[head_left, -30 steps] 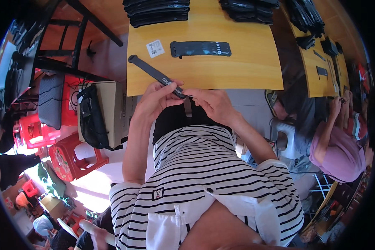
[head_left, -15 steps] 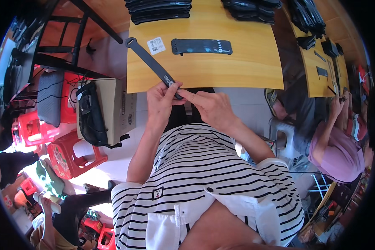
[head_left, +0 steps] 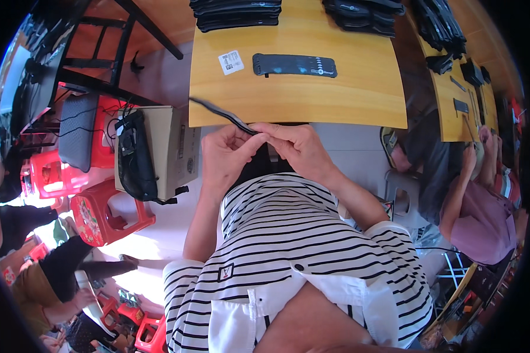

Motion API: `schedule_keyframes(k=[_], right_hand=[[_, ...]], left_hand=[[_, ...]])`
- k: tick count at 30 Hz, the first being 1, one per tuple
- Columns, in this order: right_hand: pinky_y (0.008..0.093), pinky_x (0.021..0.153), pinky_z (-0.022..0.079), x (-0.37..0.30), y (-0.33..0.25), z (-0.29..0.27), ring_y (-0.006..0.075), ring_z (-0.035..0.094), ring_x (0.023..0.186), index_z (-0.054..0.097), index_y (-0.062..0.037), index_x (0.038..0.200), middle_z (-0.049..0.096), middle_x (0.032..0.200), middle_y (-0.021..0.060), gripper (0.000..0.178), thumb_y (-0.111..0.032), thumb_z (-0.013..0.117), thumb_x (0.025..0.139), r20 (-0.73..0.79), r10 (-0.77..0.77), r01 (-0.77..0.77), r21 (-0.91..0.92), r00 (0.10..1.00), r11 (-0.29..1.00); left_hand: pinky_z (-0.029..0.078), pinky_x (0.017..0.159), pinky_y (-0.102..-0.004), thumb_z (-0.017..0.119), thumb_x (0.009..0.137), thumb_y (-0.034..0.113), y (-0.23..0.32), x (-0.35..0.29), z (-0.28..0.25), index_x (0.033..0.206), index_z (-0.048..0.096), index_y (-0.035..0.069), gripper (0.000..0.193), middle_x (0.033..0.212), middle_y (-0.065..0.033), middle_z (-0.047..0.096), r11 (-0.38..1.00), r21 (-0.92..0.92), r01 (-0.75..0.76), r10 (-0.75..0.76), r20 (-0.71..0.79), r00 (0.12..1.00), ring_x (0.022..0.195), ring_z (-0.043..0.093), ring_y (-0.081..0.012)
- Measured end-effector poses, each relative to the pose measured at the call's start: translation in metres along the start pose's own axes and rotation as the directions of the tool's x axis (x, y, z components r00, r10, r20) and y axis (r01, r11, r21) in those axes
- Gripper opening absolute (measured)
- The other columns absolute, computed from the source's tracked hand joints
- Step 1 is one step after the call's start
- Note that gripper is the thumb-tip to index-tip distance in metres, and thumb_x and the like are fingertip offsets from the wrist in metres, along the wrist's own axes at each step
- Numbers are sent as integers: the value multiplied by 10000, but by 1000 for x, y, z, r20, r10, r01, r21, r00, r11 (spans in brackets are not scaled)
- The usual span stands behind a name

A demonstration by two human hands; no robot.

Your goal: Assembling components onto leather straps by attaching buckles and loops using small tools.

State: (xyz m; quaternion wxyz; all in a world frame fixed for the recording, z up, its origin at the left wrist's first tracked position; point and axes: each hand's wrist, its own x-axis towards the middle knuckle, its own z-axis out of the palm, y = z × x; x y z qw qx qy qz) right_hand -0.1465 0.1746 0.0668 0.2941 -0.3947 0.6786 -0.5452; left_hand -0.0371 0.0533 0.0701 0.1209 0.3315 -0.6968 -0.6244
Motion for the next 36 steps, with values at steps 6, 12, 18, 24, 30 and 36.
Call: schedule_keyframes(k=[6,12,18,24,30,36], right_hand=[[206,580,411,3,0,-2,81,491,628,596,-2,1074,572,729,-6,238,-22,523,848,162,80,-139,393,983,909],[172,492,281,3,2,-4,31,322,561,597,-28,1107,423,642,-50,259,-23,486,872,224,120,-219,493,967,842],[177,485,286,0,-5,-6,30,316,556,582,-16,1124,402,632,-57,264,-31,486,878,226,119,-215,466,967,858],[160,442,246,2,-15,-14,21,312,533,543,-33,1177,369,597,-62,296,-54,492,886,360,174,-379,645,917,663],[157,440,249,-1,-16,-15,18,312,511,542,-26,1175,353,578,-62,296,-57,488,885,351,195,-395,707,916,586],[199,487,304,2,-20,-12,32,352,523,592,3,1036,406,600,-45,249,-64,589,797,141,27,-59,227,990,972]], left_hand=[[441,454,-207,646,801,184,9,-7,-1,692,601,-47,259,561,-40,574,999,-31,-22,23,7,1000,502,542,-63],[432,442,-216,576,845,147,7,-9,-2,641,557,-42,279,528,-73,562,986,38,-162,159,76,984,482,554,-92],[358,402,-241,572,831,106,10,-9,-1,586,506,-35,290,467,-75,514,930,202,-307,304,47,951,423,486,-94],[335,390,-208,484,833,73,10,-4,-5,543,481,-7,301,454,-38,501,910,92,-403,397,80,914,398,452,-71],[318,394,-207,487,841,70,10,-4,2,537,464,7,311,455,-18,482,931,-235,-280,299,47,953,415,407,-52],[297,386,-213,499,832,72,13,-8,1,514,449,6,329,436,-6,461,957,-108,-268,271,11,963,409,398,-42]])
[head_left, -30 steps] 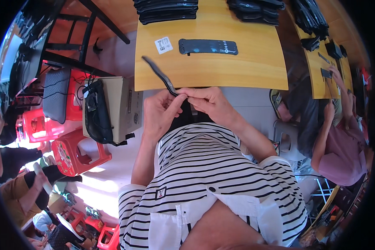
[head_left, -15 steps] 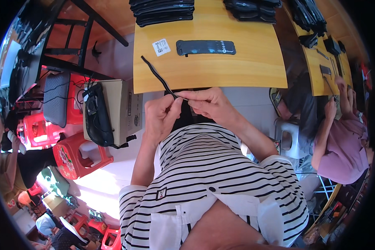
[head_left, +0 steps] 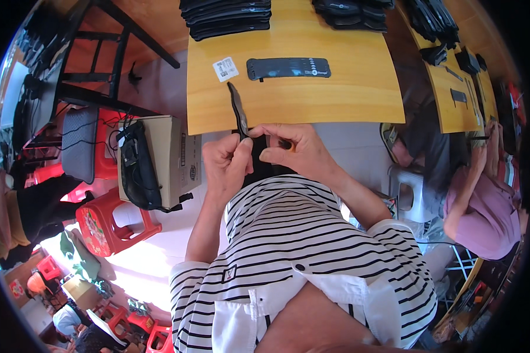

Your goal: Assembling components onto leather straps by attaching buckles and loops using small tools.

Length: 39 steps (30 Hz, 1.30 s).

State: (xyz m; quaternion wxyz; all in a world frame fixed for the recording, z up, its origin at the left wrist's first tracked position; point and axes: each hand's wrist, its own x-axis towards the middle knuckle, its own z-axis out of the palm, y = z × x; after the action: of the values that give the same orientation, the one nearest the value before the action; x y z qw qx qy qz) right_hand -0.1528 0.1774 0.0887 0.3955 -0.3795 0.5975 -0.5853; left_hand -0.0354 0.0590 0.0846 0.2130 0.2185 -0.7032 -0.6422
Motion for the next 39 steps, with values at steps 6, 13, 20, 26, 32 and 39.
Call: schedule_keyframes(k=[6,13,20,26,32,39], right_hand=[[271,505,327,8,0,-4,124,369,528,490,-4,731,379,556,39,190,-147,598,794,213,-201,228,-113,956,967],[263,443,299,6,-3,-6,97,378,463,443,-2,674,413,509,53,159,-77,515,795,349,-203,211,17,915,977],[204,436,285,-3,-3,0,60,395,475,437,-26,577,469,525,4,201,-59,499,765,305,109,-293,661,946,691],[190,438,271,0,7,4,23,385,494,458,-26,616,463,530,-2,199,-80,495,804,139,14,-43,211,990,977],[179,378,224,-2,3,4,24,338,408,453,-39,630,433,513,-2,187,-95,474,807,145,218,-261,512,965,819],[228,345,205,-8,26,-9,74,233,334,368,-169,548,269,426,-33,290,-201,500,805,106,509,-294,906,854,305]], left_hand=[[259,364,-218,492,805,46,17,-10,-12,473,405,25,344,398,-4,431,994,-70,82,-62,246,967,382,380,-37],[298,355,-203,457,788,21,15,-18,-11,454,379,42,344,406,-42,472,952,-270,143,-52,318,947,349,412,-62],[367,399,-221,456,840,168,9,-20,6,554,455,20,322,499,-90,552,889,-420,183,-76,259,963,416,492,-91],[393,423,-210,444,905,304,1,-10,1,633,537,-9,425,536,-58,542,990,64,129,-142,289,947,467,510,-89],[339,377,-193,396,941,294,2,-9,3,557,475,35,470,472,-20,489,973,-49,226,-206,265,942,407,451,-67],[225,334,-210,471,909,282,-4,-10,-11,500,395,96,455,400,-6,419,923,-182,339,-292,241,926,333,348,-56]])
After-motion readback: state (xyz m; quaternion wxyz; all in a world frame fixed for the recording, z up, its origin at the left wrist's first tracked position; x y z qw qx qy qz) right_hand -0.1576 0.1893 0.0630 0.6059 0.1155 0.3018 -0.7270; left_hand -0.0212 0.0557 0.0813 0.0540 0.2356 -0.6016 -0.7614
